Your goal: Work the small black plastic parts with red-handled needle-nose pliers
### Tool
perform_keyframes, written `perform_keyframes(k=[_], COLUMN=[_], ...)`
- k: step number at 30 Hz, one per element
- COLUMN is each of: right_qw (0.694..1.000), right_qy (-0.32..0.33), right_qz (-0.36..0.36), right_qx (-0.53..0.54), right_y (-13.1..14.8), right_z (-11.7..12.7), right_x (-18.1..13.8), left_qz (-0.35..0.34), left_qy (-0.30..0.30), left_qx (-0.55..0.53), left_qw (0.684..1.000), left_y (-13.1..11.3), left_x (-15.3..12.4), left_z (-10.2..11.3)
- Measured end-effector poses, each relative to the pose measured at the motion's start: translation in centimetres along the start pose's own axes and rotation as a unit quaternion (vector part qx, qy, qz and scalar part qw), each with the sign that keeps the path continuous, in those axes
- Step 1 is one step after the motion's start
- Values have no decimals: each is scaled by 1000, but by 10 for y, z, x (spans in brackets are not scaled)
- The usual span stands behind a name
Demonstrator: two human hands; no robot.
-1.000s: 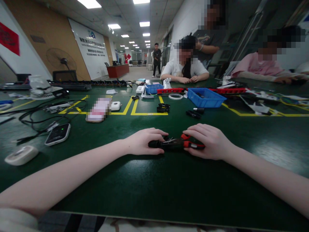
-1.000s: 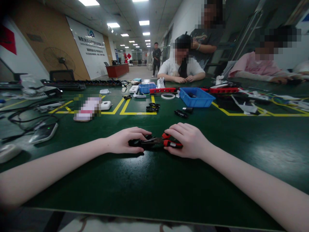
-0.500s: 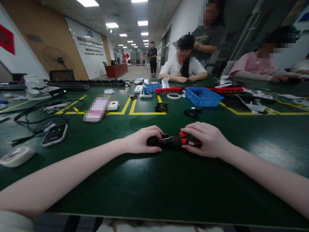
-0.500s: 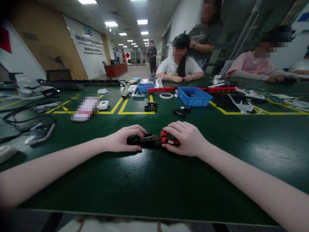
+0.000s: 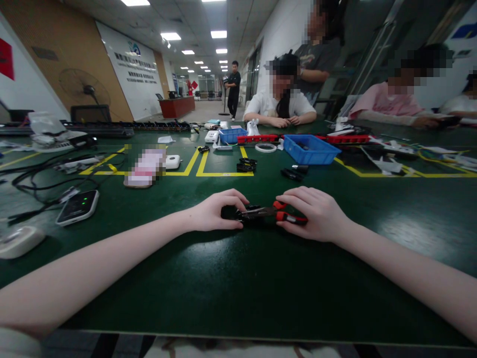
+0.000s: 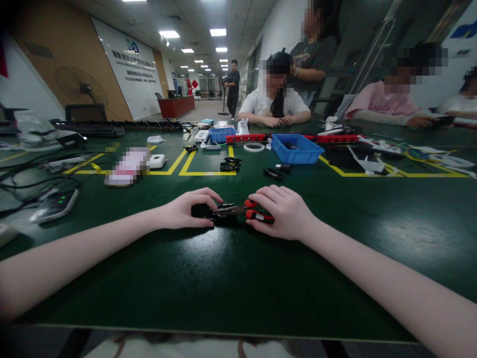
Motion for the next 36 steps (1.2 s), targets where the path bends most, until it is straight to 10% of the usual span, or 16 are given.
perform_keyframes(k=[36], right_qw=[999], right_qy=[31], right_qz=[-14], right_qx=[39], right_y=[-2], right_z=[-6], right_x=[1], left_qz=[35], left_qy=[10], left_qx=[-14], left_qw=[999], left_y=[17], left_x=[1], left_z=[2])
Point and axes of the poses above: each hand's wrist, its own x-axis towards the middle knuckle, its own z-axis out of the back of the hand, y = z × x, the point moved 9 cm from there along x, towards the middle knuckle, and after that the axes turned 4 degrees about -x, right-handed, at the moved point
